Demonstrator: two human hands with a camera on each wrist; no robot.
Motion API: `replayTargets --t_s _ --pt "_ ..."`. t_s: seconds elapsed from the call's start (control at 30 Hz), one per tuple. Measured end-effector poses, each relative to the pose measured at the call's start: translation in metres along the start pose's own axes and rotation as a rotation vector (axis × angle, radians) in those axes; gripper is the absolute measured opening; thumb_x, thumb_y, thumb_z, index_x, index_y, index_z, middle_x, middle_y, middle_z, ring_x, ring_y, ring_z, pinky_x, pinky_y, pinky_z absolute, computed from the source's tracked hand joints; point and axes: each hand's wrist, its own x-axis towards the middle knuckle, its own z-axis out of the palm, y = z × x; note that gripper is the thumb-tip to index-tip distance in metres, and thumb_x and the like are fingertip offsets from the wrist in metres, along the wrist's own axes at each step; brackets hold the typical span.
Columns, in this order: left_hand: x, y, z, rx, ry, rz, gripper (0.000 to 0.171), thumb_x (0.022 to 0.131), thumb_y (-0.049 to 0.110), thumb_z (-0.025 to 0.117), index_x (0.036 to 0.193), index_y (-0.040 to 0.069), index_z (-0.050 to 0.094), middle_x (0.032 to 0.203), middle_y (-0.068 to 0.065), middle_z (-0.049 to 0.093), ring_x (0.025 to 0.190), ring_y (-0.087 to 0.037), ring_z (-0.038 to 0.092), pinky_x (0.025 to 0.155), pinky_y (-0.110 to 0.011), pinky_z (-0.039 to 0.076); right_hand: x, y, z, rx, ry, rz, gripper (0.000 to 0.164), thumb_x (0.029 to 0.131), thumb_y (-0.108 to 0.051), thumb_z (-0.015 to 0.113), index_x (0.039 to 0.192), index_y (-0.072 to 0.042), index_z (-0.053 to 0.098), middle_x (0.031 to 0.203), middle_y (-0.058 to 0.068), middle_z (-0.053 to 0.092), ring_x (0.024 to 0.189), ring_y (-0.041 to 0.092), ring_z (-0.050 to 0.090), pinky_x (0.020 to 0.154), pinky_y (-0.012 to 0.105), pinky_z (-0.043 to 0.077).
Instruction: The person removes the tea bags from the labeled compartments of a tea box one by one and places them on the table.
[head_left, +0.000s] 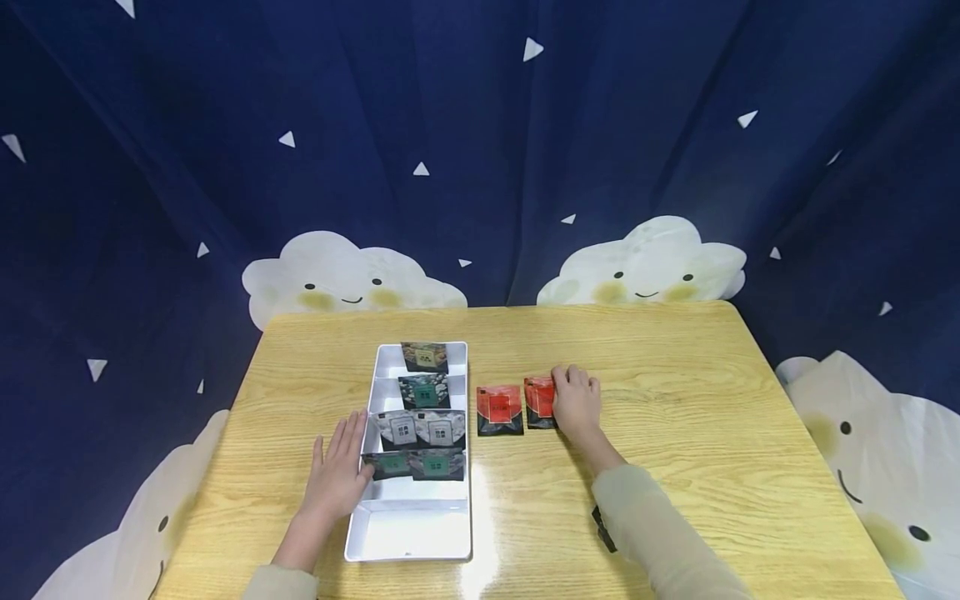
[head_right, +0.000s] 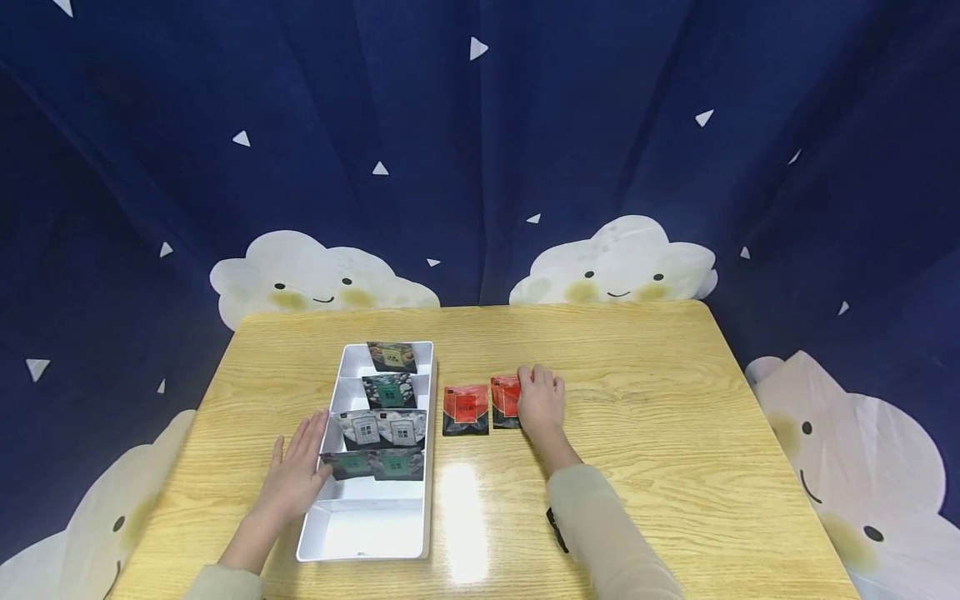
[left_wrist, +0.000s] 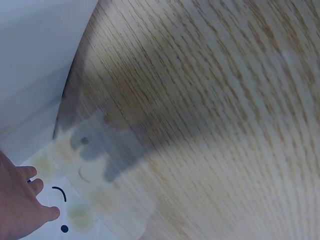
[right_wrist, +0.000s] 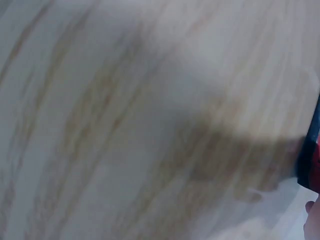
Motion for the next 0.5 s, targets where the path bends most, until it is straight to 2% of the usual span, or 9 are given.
replayTargets --t_s 0.3,0.5 --pt "0.000 0.000 0.000 -0.017 -0.011 -0.002 0.074 0.086 0.022 0.049 0.147 0.007 0.010 0.151 -0.017 0.015 0.137 -0.037 0.013 0.107 -0.060 0.003 -0.004 -0.001 0.011 -0.053 -0.011 0.006 0.031 0.082 -0.009 0.054 0.112 -0.015 0.047 0.098 0.012 0.044 0.089 0.030 0.044 0.085 0.046 0.034" --pt "-0.001 0.000 -0.001 -0.019 0.004 0.001 0.074 0.085 0.022 0.050 0.147 0.006 0.012 0.150 -0.019 0.017 0.136 -0.039 0.014 0.107 -0.061 0.004 -0.005 -0.001 0.015 -0.065 -0.031 0.001 0.030 0.083 -0.007 0.053 0.112 -0.015 0.046 0.093 0.010 0.040 0.086 0.028 0.041 0.082 0.045 0.033"
